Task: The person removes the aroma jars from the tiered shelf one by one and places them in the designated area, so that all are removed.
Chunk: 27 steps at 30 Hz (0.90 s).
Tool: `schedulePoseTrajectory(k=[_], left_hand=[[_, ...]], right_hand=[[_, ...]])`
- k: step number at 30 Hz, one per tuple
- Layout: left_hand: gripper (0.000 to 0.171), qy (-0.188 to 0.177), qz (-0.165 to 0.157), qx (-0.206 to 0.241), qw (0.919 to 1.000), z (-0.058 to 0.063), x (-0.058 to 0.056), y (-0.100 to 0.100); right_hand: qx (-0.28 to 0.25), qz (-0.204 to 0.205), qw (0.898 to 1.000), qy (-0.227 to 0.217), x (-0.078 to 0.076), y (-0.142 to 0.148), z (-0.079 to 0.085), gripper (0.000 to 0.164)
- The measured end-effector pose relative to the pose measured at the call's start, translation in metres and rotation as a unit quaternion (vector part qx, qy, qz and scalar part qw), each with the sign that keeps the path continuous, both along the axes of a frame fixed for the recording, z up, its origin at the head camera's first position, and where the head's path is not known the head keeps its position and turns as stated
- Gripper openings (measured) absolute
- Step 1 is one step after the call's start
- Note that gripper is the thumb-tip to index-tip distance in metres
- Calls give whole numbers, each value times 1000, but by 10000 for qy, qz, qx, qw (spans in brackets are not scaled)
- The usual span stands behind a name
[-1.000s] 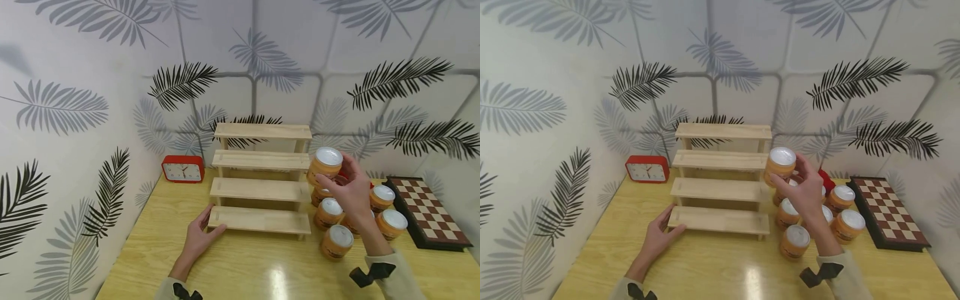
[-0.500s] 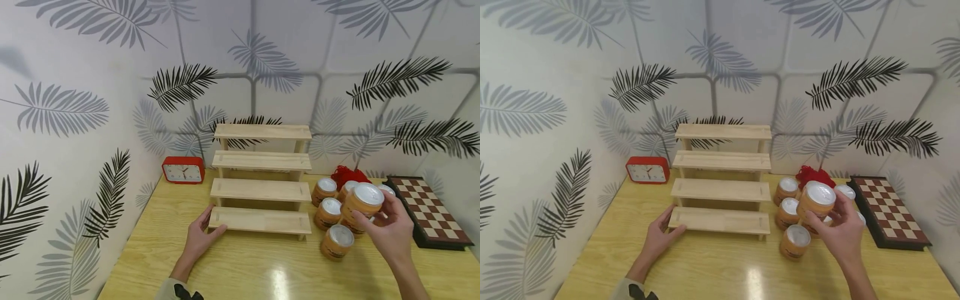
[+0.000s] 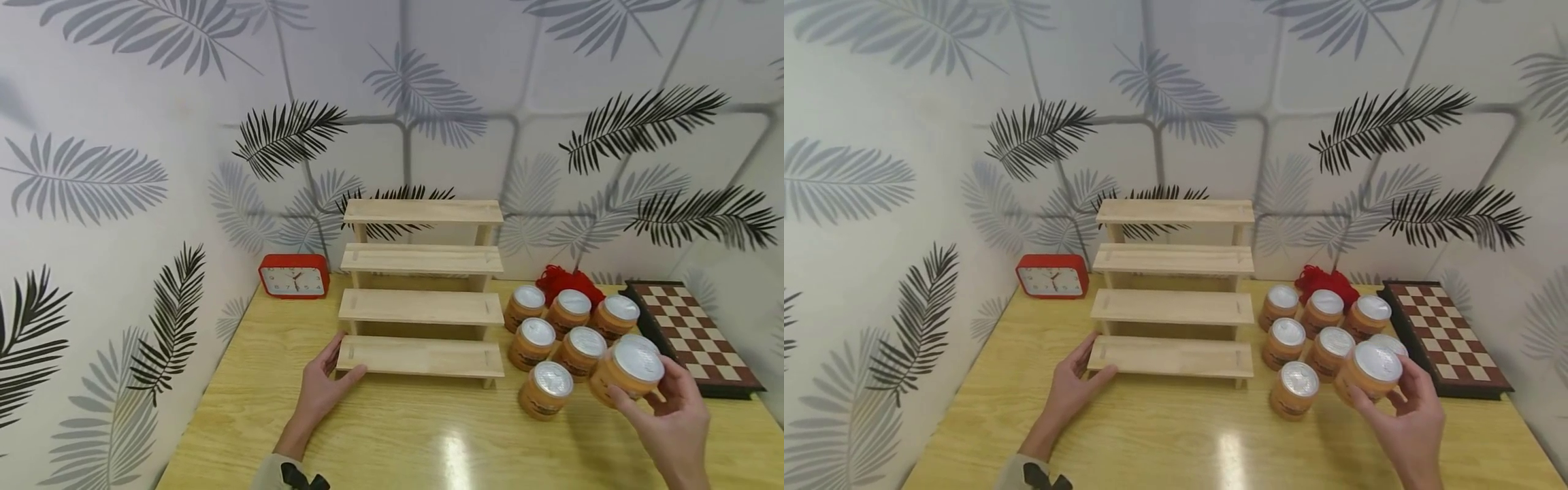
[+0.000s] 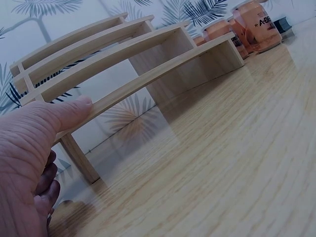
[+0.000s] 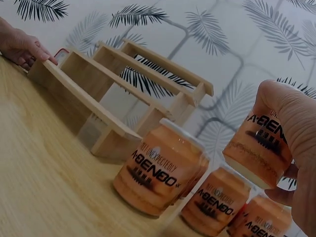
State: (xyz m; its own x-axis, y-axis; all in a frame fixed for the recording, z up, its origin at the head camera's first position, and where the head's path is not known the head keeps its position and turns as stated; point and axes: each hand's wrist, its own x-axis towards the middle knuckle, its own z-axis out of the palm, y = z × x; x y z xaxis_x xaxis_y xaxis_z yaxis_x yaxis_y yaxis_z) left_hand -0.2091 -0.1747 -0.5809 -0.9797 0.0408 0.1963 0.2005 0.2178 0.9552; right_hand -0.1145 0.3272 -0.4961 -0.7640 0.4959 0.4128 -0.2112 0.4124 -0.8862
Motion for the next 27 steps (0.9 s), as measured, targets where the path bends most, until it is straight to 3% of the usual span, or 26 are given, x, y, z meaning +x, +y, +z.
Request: schedulePoseTrajectory(k=[10,16,27], left_hand=[[82,-48,-18,49,10000,2,2,1],[83,-99,-54,92,9999,2,1,2],[81,-40,-34,168,9998,0,-1,-1]], right_hand=[[-175,50,9994,-305,2,-3,-43,76],[57,-18,9990,-443,4,-1,-62,73],[224,20,9987,-454,4,2,-75,77]])
